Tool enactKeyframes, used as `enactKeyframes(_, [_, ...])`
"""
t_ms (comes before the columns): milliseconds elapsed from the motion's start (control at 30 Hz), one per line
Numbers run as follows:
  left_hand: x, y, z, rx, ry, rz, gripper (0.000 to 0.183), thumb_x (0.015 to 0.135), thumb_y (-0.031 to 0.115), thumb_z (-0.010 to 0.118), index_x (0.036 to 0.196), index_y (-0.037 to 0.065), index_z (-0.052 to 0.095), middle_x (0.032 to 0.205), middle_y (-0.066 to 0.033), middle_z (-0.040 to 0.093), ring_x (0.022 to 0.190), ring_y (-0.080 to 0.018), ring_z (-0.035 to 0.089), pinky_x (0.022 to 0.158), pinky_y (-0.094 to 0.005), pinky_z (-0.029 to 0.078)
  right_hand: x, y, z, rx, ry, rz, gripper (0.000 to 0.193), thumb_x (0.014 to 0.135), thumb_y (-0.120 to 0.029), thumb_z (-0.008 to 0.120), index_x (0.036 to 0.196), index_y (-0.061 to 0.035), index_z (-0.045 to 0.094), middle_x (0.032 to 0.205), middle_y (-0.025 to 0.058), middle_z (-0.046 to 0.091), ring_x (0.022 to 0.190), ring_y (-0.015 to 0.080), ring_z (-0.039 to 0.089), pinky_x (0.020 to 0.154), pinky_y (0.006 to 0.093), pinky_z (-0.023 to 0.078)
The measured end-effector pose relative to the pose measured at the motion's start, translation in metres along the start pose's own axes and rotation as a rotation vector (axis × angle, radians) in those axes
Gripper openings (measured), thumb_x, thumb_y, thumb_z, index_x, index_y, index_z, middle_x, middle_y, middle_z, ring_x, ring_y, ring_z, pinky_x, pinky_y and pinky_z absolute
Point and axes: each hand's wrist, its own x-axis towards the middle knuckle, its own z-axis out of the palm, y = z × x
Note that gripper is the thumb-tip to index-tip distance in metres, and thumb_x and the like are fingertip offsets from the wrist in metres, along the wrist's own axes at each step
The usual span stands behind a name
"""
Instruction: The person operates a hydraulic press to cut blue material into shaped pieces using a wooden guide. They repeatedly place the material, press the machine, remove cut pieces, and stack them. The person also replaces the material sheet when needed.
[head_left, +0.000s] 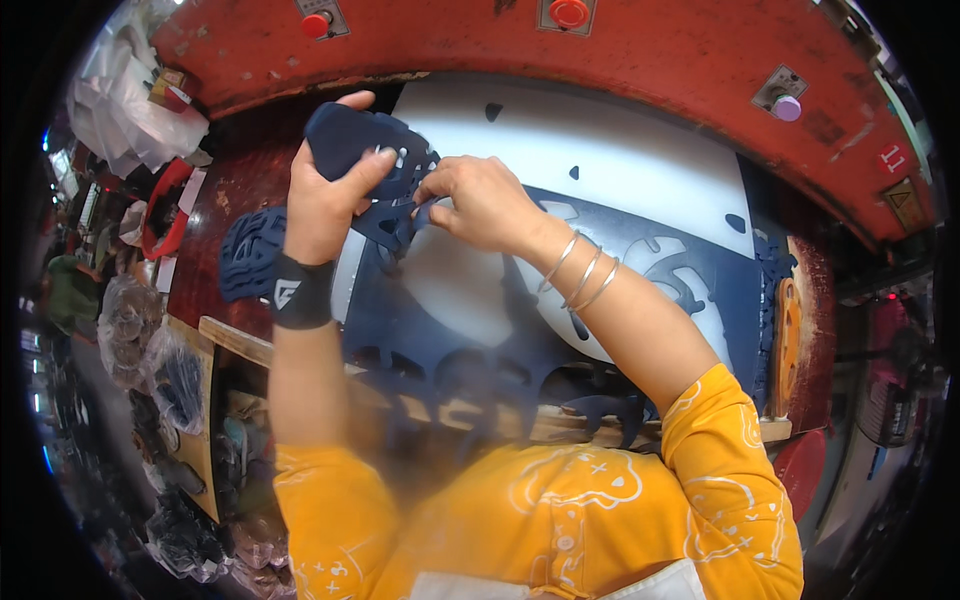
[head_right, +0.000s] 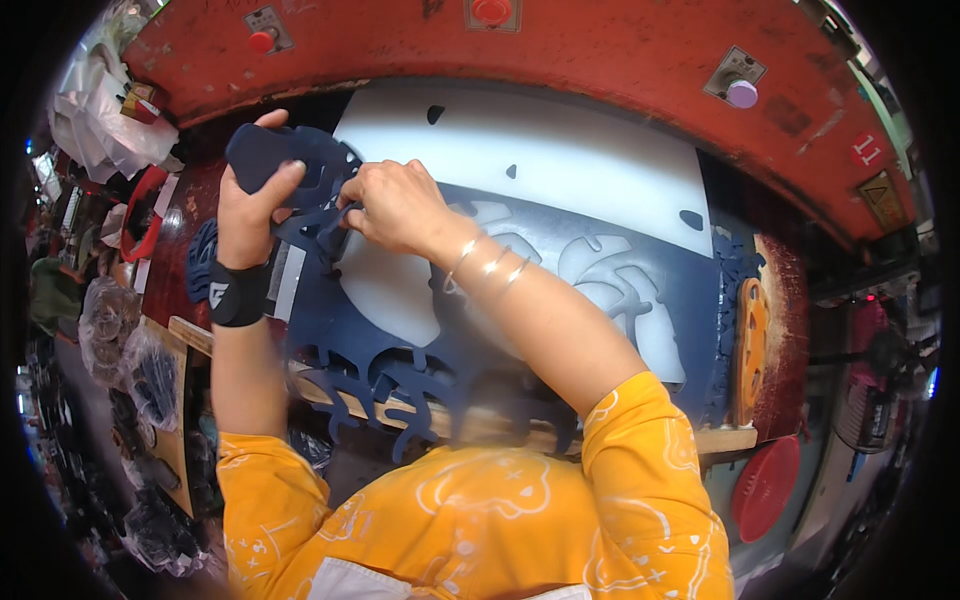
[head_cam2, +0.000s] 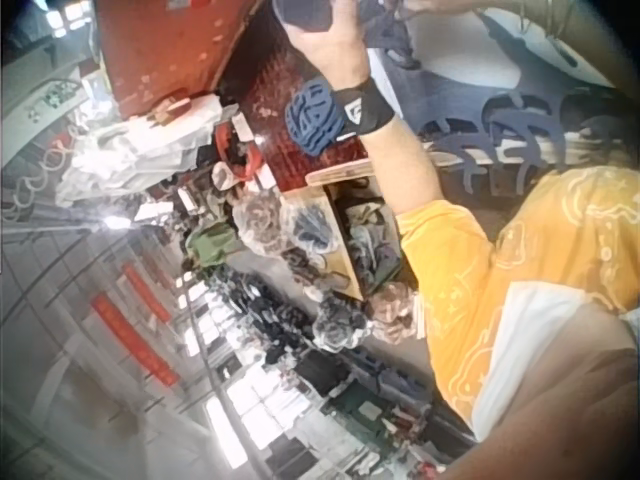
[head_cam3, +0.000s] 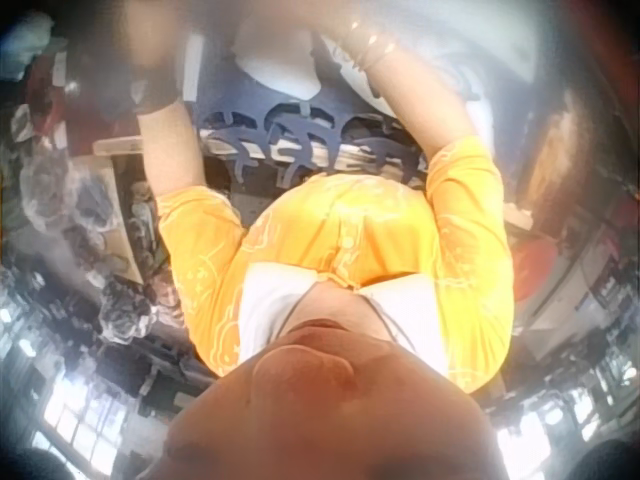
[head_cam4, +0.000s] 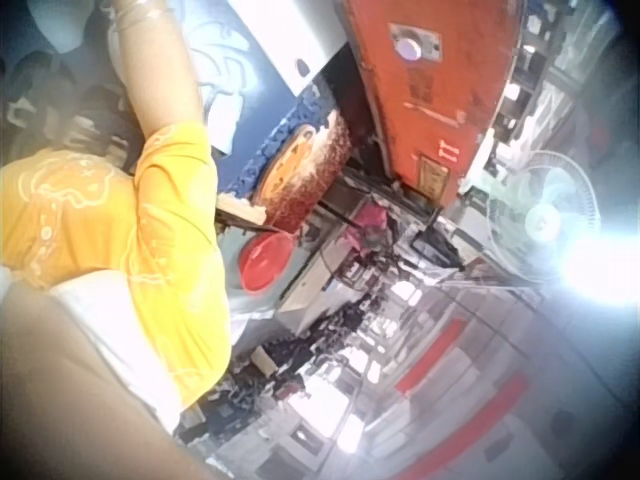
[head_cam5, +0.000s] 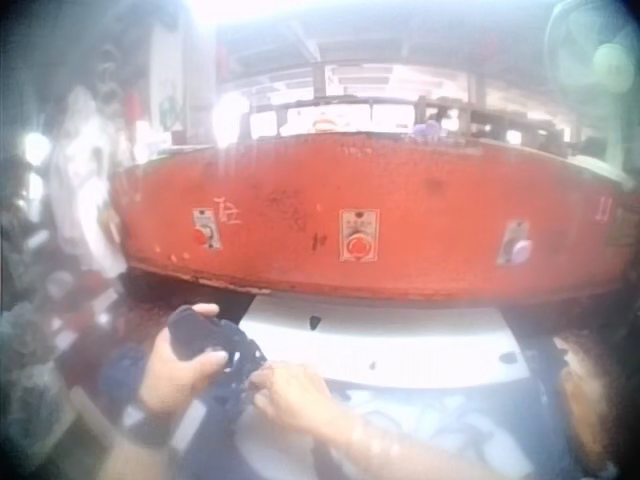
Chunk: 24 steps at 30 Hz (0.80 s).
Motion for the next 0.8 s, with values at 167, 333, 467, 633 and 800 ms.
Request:
enactKeyframes(167, [-0.005, 0.003, -0.019, 0.817, -0.220, 0.129, 0.047, 0.081, 0.001, 0.064, 0.127, 0.004, 0.054, 0.108, -0.0144, 0.066, 0.097, -0.0202, 0.063, 0.087, -0.0295, 0.046, 0.011, -0.005, 0.000, 0.225, 0.006, -0.038, 0.018, 0.075, -0.020, 0.073, 0.087, -0.0067, 0.072, 0.077, 0.0146, 0.068, 0.075, 0.0315, 0.065, 0.073, 0.0376, 0.051])
enactKeyframes(333, [-0.012, -0.012, -0.023, 0.437, -0.306, -0.114, 0.039, 0.089, 0.014, 0.062, 0.125, 0.001, 0.056, 0.101, -0.0083, 0.067, 0.089, -0.0177, 0.062, 0.082, -0.0295, 0.048, 0.010, -0.011, -0.002, 0.201, 0.055, -0.092, 0.020, 0.074, -0.016, 0.075, 0.090, -0.0038, 0.072, 0.080, 0.0153, 0.069, 0.074, 0.0291, 0.067, 0.072, 0.0341, 0.052])
enactKeyframes(467, [-0.017, -0.015, -0.022, 0.274, -0.408, -0.217, 0.033, 0.089, 0.015, 0.063, 0.120, 0.002, 0.060, 0.091, 0.0015, 0.060, 0.080, -0.0074, 0.052, 0.073, -0.0223, 0.045, 0.009, 0.000, -0.003, 0.290, 0.074, -0.131, 0.022, 0.074, -0.017, 0.075, 0.091, -0.0031, 0.071, 0.084, 0.0153, 0.070, 0.077, 0.0282, 0.067, 0.073, 0.0335, 0.053])
enactKeyframes(633, [-0.027, -0.019, -0.012, 0.303, -0.419, -0.396, 0.020, 0.091, 0.025, 0.062, 0.095, 0.005, 0.063, 0.072, 0.0047, 0.051, 0.065, -0.0050, 0.044, 0.058, -0.0218, 0.037, 0.004, 0.014, -0.004, 0.355, -0.015, -0.092, 0.026, 0.074, -0.024, 0.078, 0.089, -0.0034, 0.072, 0.069, 0.0139, 0.067, 0.063, 0.0227, 0.065, 0.064, 0.0307, 0.051])
enactKeyframes(800, [-0.034, -0.018, -0.019, 0.435, -0.434, -0.416, 0.025, 0.090, 0.028, 0.063, 0.082, 0.005, 0.061, 0.065, 0.0048, 0.049, 0.061, -0.0056, 0.043, 0.055, -0.0234, 0.035, -0.006, 0.009, 0.006, 0.473, -0.033, 0.047, 0.023, 0.076, -0.022, 0.076, 0.084, -0.0015, 0.071, 0.072, 0.0109, 0.067, 0.066, 0.0180, 0.061, 0.065, 0.0298, 0.049])
